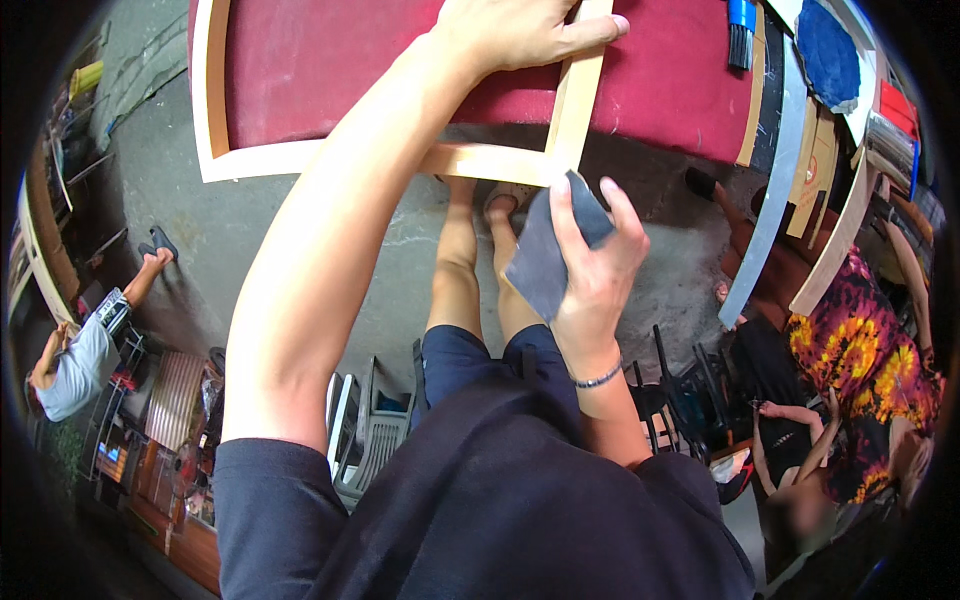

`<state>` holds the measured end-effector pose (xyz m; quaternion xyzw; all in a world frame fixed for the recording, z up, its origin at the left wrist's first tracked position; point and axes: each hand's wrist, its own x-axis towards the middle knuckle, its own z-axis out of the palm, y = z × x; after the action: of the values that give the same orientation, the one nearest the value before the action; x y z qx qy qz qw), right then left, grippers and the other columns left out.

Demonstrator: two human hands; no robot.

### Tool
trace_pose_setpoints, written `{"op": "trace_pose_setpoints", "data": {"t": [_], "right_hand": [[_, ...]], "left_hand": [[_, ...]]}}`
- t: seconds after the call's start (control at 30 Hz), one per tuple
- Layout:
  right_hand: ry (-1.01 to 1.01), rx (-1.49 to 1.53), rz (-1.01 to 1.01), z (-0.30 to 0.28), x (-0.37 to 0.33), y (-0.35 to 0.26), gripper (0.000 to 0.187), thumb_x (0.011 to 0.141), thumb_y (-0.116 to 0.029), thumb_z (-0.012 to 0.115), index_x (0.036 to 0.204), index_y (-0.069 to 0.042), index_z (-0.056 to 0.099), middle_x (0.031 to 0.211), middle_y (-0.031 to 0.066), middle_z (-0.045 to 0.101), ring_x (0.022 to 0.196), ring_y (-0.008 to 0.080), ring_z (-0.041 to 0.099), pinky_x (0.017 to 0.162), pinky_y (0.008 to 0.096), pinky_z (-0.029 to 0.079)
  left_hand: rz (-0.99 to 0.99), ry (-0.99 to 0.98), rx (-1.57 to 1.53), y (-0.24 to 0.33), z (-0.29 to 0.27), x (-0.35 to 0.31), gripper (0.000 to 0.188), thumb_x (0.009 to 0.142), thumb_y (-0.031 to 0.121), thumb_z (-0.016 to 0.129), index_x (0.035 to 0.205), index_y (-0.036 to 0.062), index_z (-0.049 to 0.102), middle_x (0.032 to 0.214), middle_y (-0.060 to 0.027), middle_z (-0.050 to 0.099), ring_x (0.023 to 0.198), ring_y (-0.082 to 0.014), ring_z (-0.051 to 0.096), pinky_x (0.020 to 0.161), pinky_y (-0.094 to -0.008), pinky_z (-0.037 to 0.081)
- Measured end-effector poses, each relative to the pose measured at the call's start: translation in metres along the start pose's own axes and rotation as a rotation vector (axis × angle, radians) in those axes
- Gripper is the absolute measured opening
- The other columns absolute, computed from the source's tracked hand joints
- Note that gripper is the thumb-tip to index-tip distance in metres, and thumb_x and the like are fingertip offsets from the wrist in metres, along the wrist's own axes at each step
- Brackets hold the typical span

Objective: The person sands a rectangular wooden frame with a sanding block, moving along the edges and corners. Another person briefly places a flat wooden panel on the workbench, which the person then removes. The person continues sanding the frame.

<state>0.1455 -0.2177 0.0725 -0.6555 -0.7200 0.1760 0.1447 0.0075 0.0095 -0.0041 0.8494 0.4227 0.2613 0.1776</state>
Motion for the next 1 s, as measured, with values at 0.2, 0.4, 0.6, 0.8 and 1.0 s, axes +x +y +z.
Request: {"op": "trace_pose_setpoints", "data": {"t": [0.2, 0.4, 0.6, 0.8, 1.0], "right_hand": [[0.007, -0.027, -0.044, -0.002, 0.004, 0.006, 0.049, 0.088, -0.007, 0.063, 0.136, -0.018, 0.07, 0.141, 0.0144, 0.049, 0.121, 0.031, 0.051, 0.104, 0.0406, 0.042], [0.031, -0.077, -0.116, 0.007, 0.018, 0.009, 0.046, 0.086, -0.011, 0.066, 0.131, -0.018, 0.073, 0.14, 0.0133, 0.049, 0.122, 0.0301, 0.051, 0.103, 0.0387, 0.042], [0.027, -0.078, -0.107, 0.007, 0.02, 0.009, 0.049, 0.085, -0.01, 0.066, 0.133, -0.02, 0.072, 0.141, 0.012, 0.049, 0.12, 0.0297, 0.049, 0.104, 0.0386, 0.043], [0.014, -0.059, -0.099, -0.001, 0.0, 0.016, 0.054, 0.085, -0.009, 0.065, 0.137, -0.022, 0.069, 0.141, 0.0119, 0.049, 0.118, 0.03, 0.049, 0.104, 0.0395, 0.043], [0.009, -0.095, -0.094, -0.001, 0.007, 0.011, 0.052, 0.085, -0.007, 0.063, 0.135, -0.021, 0.07, 0.14, 0.0119, 0.05, 0.118, 0.0298, 0.049, 0.103, 0.0388, 0.044]], "left_hand": [[-0.011, -0.017, 0.009, 0.002, -0.002, 0.001, 0.061, 0.09, 0.047, 0.062, 0.143, 0.0188, 0.052, 0.162, -0.0225, 0.032, 0.147, -0.0467, 0.033, 0.125, -0.0559, 0.021], [0.007, -0.01, 0.018, 0.001, -0.001, -0.001, 0.059, 0.09, 0.045, 0.062, 0.142, 0.0187, 0.053, 0.161, -0.0226, 0.033, 0.146, -0.0473, 0.035, 0.124, -0.0565, 0.022], [-0.007, -0.003, -0.002, 0.003, -0.003, 0.001, 0.057, 0.09, 0.044, 0.062, 0.14, 0.0181, 0.054, 0.16, -0.023, 0.035, 0.146, -0.0476, 0.035, 0.124, -0.0564, 0.023], [0.006, 0.002, -0.017, 0.003, -0.004, 0.001, 0.058, 0.09, 0.044, 0.062, 0.14, 0.0179, 0.054, 0.16, -0.0236, 0.035, 0.146, -0.0476, 0.035, 0.124, -0.0563, 0.022], [0.002, -0.018, 0.023, 0.002, -0.003, 0.0, 0.06, 0.09, 0.046, 0.062, 0.142, 0.0178, 0.052, 0.161, -0.0237, 0.033, 0.147, -0.0462, 0.034, 0.125, -0.0556, 0.022]]}}
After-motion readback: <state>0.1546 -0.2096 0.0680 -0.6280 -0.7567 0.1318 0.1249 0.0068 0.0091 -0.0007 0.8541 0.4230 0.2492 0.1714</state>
